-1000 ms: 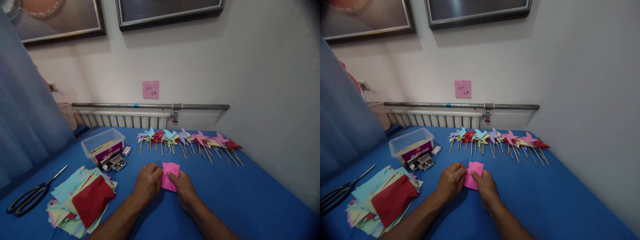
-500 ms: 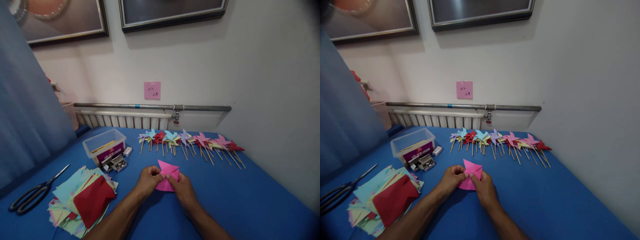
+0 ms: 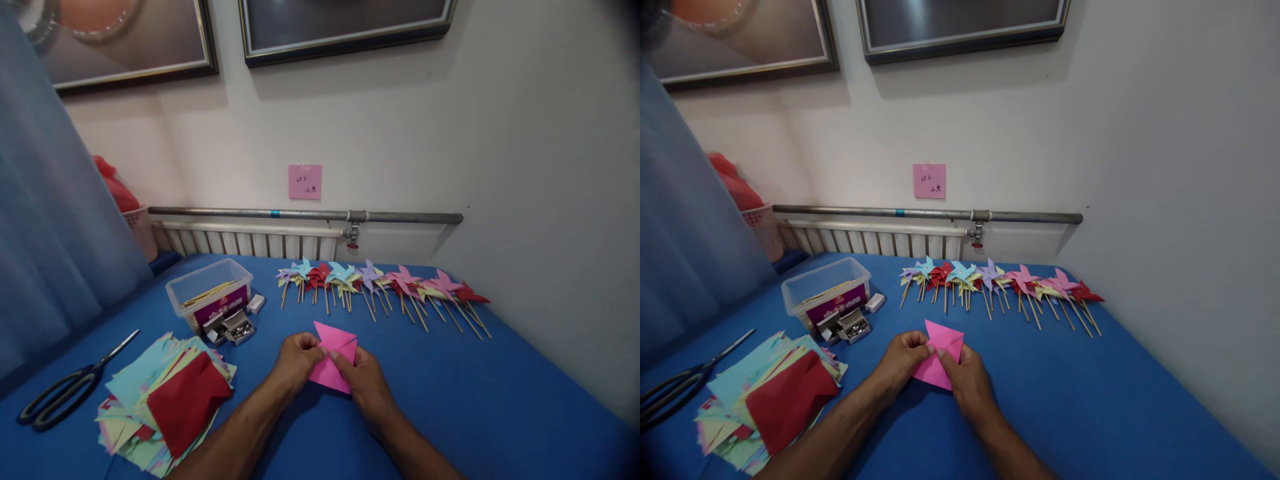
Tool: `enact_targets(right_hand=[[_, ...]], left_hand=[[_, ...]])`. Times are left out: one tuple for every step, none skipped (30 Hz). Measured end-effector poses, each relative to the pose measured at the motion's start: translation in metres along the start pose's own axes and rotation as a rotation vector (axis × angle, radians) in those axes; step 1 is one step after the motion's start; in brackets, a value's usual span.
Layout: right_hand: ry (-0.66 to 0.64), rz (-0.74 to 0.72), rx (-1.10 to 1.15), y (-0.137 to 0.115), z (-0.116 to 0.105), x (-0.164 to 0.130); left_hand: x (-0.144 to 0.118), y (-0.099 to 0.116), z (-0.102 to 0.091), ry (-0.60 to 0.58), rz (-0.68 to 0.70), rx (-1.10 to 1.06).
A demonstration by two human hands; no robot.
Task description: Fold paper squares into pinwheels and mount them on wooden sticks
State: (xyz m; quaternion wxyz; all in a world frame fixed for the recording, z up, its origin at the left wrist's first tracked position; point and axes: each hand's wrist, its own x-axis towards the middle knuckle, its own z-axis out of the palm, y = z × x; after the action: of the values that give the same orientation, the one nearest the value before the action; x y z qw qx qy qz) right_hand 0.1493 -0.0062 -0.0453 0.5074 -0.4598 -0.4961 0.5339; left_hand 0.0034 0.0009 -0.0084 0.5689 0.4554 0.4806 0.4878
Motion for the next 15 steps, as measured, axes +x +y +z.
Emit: enact_targets(right_hand=[[-0.006, -0.004, -0.008, 0.0009, -0.0002, 0.0003], [-0.008, -0.008, -0.021, 0.0012, -0.0004, 0.0005], [-0.007, -0.012, -0.038, 0.0009, -0.0007, 0.0005], [-0.005, -0.015, -0.055, 0.0003, -0.0009, 0.0004], [-0.002, -0.016, -0.072, -0.0005, -0.0011, 0.0002], [0.003, -0.017, -0.087, -0.0014, -0.0013, 0.0000], [0.008, -0.018, -0.101, -0.0021, -0.0015, -0.0001], [0.013, -0.020, -0.113, -0.0027, -0.0017, -0.0003], [0.017, -0.022, -0.122, -0.0030, -0.0020, -0.0004], [0.017, -0.023, -0.126, -0.0031, -0.0022, -0.0006], [0.013, -0.024, -0.124, -0.0030, -0.0025, -0.0007], [0.007, -0.024, -0.116, -0.0029, -0.0027, -0.0008], [-0.003, -0.021, -0.104, -0.0026, -0.0029, -0.0009], [-0.014, -0.015, -0.092, -0.0024, -0.0031, -0.0009], [-0.024, -0.010, -0.076, -0.0022, -0.0030, -0.0008]], left_hand=[[-0.0001, 0.0004, 0.0000, 0.004, 0.000, 0.005], [-0.0001, 0.0005, 0.0000, 0.009, -0.002, 0.011], [0.0000, 0.0003, 0.0000, 0.013, -0.004, 0.017], [0.0002, -0.0001, 0.0002, 0.016, -0.005, 0.021], [0.0005, -0.0006, 0.0003, 0.017, -0.005, 0.021], [0.0007, -0.0013, 0.0004, 0.017, -0.003, 0.019], [0.0010, -0.0019, 0.0006, 0.015, -0.001, 0.014], [0.0012, -0.0025, 0.0007, 0.016, 0.003, 0.010], [0.0013, -0.0028, 0.0008, 0.016, 0.005, 0.008], [0.0012, -0.0029, 0.0008, 0.016, 0.005, 0.009], [0.0010, -0.0027, 0.0008, 0.015, 0.005, 0.013], [0.0007, -0.0021, 0.0008, 0.013, 0.007, 0.019], [0.0004, -0.0014, 0.0008, 0.009, 0.010, 0.024], [0.0001, -0.0005, 0.0009, 0.007, 0.014, 0.027], [0.0000, 0.0002, 0.0010, 0.006, 0.017, 0.029]])
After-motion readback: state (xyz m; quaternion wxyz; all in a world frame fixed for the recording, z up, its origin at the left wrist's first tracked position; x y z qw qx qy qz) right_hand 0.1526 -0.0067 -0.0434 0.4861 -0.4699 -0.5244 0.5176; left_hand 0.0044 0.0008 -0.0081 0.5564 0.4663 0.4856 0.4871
